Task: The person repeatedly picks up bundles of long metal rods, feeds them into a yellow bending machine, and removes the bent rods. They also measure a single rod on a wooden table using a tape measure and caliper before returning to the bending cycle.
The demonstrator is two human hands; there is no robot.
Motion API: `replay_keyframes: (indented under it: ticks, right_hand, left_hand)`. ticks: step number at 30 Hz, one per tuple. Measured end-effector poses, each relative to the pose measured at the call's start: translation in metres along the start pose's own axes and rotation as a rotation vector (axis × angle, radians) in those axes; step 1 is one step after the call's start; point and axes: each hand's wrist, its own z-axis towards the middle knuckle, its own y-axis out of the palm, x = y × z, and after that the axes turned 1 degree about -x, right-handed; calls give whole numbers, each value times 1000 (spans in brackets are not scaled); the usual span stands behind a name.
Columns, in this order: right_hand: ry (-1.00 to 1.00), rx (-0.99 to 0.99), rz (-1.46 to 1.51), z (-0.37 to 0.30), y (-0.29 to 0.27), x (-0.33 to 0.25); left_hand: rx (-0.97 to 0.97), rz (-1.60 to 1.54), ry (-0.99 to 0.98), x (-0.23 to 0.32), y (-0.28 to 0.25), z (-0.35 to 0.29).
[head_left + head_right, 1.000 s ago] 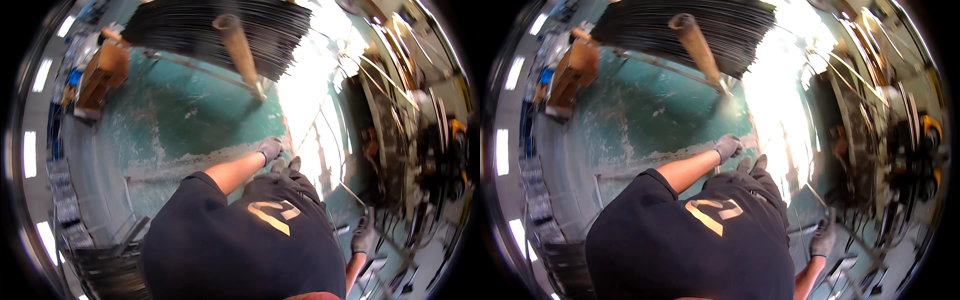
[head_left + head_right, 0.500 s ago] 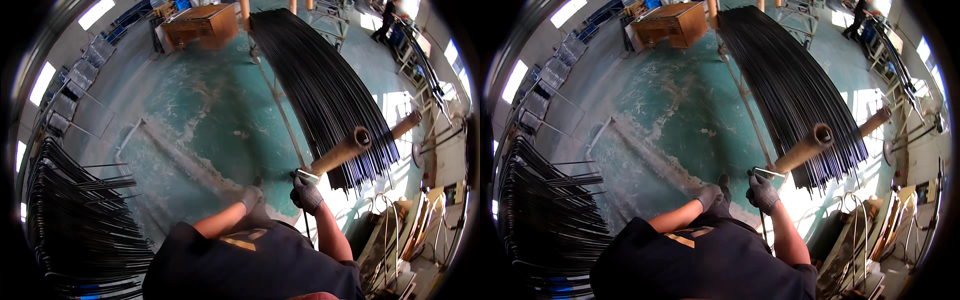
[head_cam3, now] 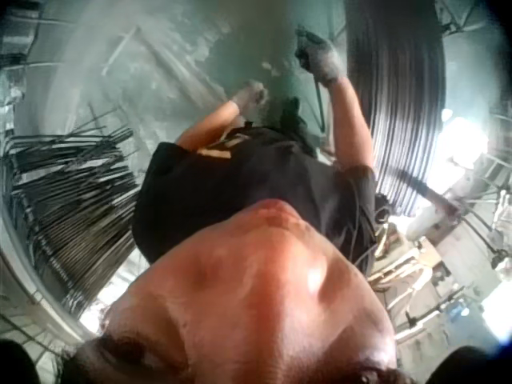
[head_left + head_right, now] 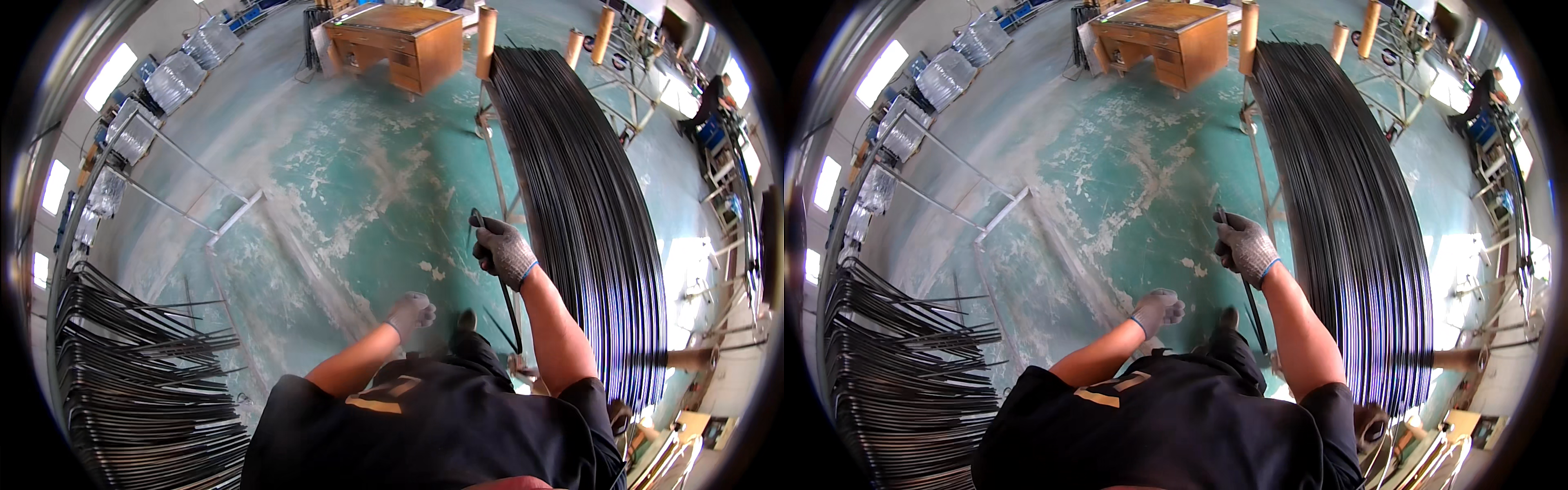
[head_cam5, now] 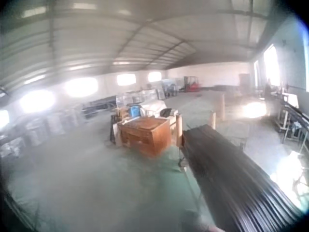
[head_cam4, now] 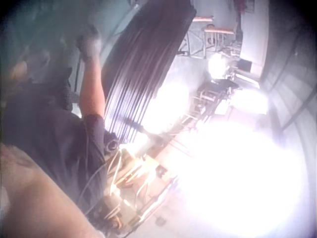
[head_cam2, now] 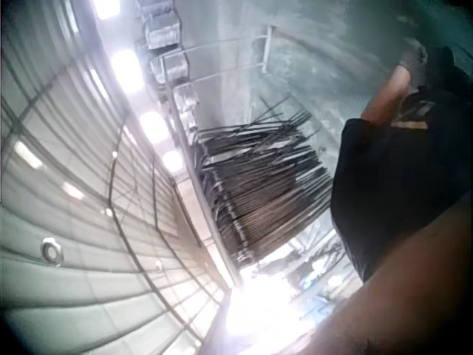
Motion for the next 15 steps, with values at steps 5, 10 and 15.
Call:
replay_keyframes:
  ticks: [5,10,15]
  right_hand:
    - [-272,-52,-10,95,24,-82]
    - [-500,-145,243,184,15,-175]
    - [-670,-212,329,282,-7,-240]
  left_hand:
    - [-219,-232,-69,67,-8,83]
    - [-428,-409,-174,176,47,156]
    - [-404,-178,534,324,99,214]
